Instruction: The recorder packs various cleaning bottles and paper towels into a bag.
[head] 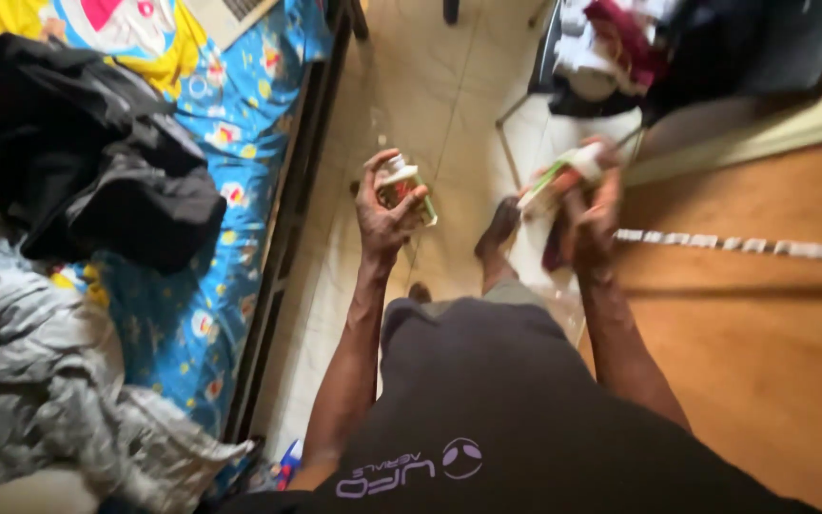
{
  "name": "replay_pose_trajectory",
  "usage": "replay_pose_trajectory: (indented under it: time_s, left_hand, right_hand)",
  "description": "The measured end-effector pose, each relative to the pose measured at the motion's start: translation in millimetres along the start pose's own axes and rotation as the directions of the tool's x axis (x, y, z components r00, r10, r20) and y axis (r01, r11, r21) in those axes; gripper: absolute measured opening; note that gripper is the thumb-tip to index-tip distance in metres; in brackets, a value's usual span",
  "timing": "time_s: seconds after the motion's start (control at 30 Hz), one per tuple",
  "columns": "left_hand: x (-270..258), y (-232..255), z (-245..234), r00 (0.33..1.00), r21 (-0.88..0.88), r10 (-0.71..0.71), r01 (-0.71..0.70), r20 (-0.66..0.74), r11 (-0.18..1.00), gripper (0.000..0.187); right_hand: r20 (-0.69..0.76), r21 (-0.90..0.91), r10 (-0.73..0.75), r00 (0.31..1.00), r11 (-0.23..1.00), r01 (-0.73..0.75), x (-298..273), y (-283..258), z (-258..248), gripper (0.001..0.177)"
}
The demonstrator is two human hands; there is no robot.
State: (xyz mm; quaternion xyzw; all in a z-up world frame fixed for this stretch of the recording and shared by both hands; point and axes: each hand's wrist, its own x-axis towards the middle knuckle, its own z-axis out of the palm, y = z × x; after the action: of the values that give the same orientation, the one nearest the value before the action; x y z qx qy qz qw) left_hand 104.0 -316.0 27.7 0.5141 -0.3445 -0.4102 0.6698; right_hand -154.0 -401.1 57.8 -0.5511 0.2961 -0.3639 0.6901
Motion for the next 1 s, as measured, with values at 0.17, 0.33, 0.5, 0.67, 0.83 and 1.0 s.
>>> replay_pose_trajectory:
  time_s: [0.17, 0.33, 0.5, 0.67, 0.83, 1.0]
  left_hand:
    - [60, -24, 52, 1.000, 0.010, 0.002, -0.002, -0.005, 1.000, 0.061]
    - [134, -24, 96, 0.990, 0.127, 0.141, -0.142, 0.018, 0.982, 0.052]
    - [184, 6, 129, 0.950, -0.039, 0.223, -0.237, -0.220, 0.971, 0.066]
    - [206, 7, 140, 0.965, 0.019, 0.209, -0.209, -0.158, 0.978, 0.070]
    - [246, 18, 148, 0.959, 0.059, 0.199, -0.191, -0.204, 0.980, 0.069]
    - [312, -6, 140, 0.973, -0.062, 0.125, -0.140, -0.196, 0.988, 0.068]
  right_hand:
    - [-0.008, 0.023, -0.039, 0.999, 0.999, 0.040, 61, -30, -45, 0.066]
    - [-0.163, 0.195, 0.003, 0.987, 0.980, 0.029, 127, -71, -82, 0.066]
    - [0.187, 0.002, -0.149, 0.971, 0.988, 0.152, 174, -77, -127, 0.062]
    - [0.142, 0.037, 0.003, 0.990, 0.999, -0.008, 219, -98, -127, 0.065]
    - [0.126, 0.118, -0.010, 0.992, 0.993, -0.005, 274, -75, -130, 0.058]
    - [0.180, 0.287, 0.082, 0.980, 0.949, -0.133, 339, -71, -120, 0.065]
